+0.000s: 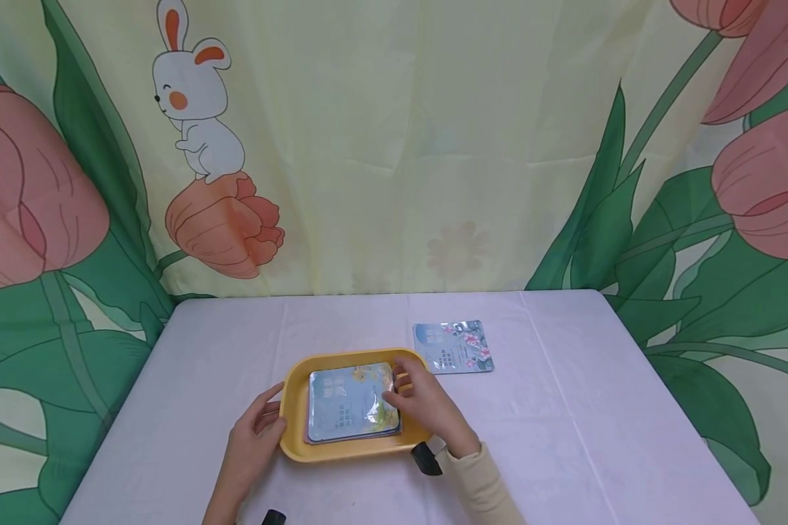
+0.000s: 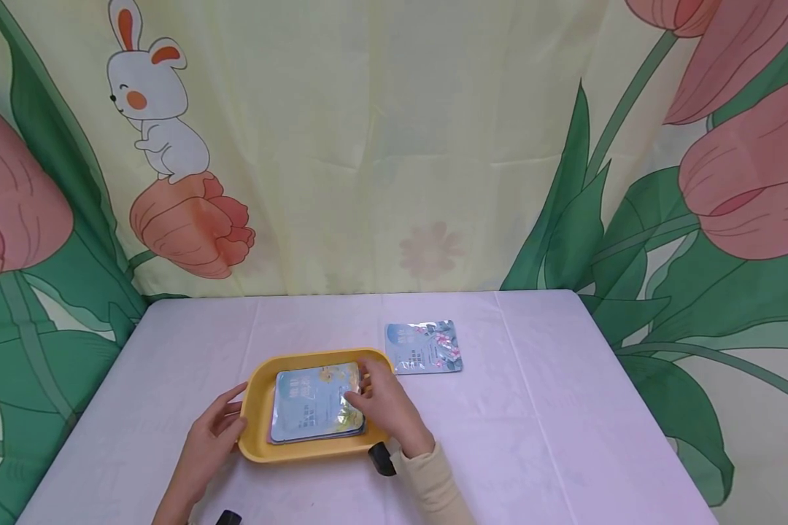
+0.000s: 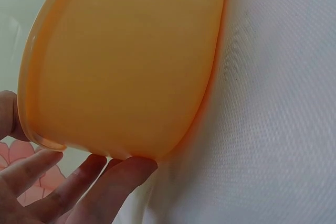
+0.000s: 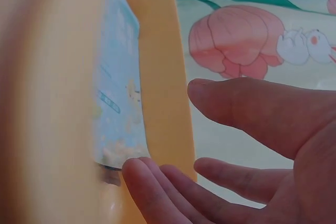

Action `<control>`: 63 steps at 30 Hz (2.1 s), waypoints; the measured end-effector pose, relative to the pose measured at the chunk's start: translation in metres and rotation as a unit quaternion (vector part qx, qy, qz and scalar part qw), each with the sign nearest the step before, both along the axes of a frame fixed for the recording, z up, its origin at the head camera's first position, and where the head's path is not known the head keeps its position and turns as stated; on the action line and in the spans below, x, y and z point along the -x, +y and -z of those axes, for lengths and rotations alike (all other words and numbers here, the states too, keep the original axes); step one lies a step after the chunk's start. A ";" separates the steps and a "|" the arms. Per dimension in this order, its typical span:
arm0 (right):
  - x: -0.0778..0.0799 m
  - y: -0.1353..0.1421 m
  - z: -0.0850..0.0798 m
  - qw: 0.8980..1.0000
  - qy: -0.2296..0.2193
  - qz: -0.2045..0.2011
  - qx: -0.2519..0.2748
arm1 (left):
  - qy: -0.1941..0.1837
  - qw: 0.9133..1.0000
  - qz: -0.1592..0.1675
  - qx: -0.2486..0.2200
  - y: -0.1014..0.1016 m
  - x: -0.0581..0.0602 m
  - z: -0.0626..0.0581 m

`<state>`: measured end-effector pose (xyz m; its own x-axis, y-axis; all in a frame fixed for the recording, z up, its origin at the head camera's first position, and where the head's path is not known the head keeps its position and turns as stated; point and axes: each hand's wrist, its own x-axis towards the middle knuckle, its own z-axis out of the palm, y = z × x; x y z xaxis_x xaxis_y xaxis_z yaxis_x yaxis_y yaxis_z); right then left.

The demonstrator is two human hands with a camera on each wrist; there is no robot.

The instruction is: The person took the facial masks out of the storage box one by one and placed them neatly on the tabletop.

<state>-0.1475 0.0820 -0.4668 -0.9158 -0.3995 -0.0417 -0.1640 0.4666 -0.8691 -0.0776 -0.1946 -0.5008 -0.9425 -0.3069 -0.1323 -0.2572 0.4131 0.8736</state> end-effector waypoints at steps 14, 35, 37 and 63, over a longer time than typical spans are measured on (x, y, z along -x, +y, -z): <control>-0.005 -0.009 0.002 1.000 -0.004 -0.008 -0.023 | -0.003 1.000 -0.004 -0.005 0.001 0.000 0.000; -0.010 -0.016 0.006 0.996 0.010 0.010 -0.091 | -0.007 1.000 -0.006 0.000 0.000 0.001 0.000; -0.010 -0.017 0.006 0.996 0.009 0.013 -0.093 | -0.006 1.000 -0.005 0.000 0.000 0.001 0.000; -0.012 -0.022 0.008 0.995 0.032 0.002 -0.090 | 0.004 1.000 0.002 -0.013 -0.001 -0.001 -0.001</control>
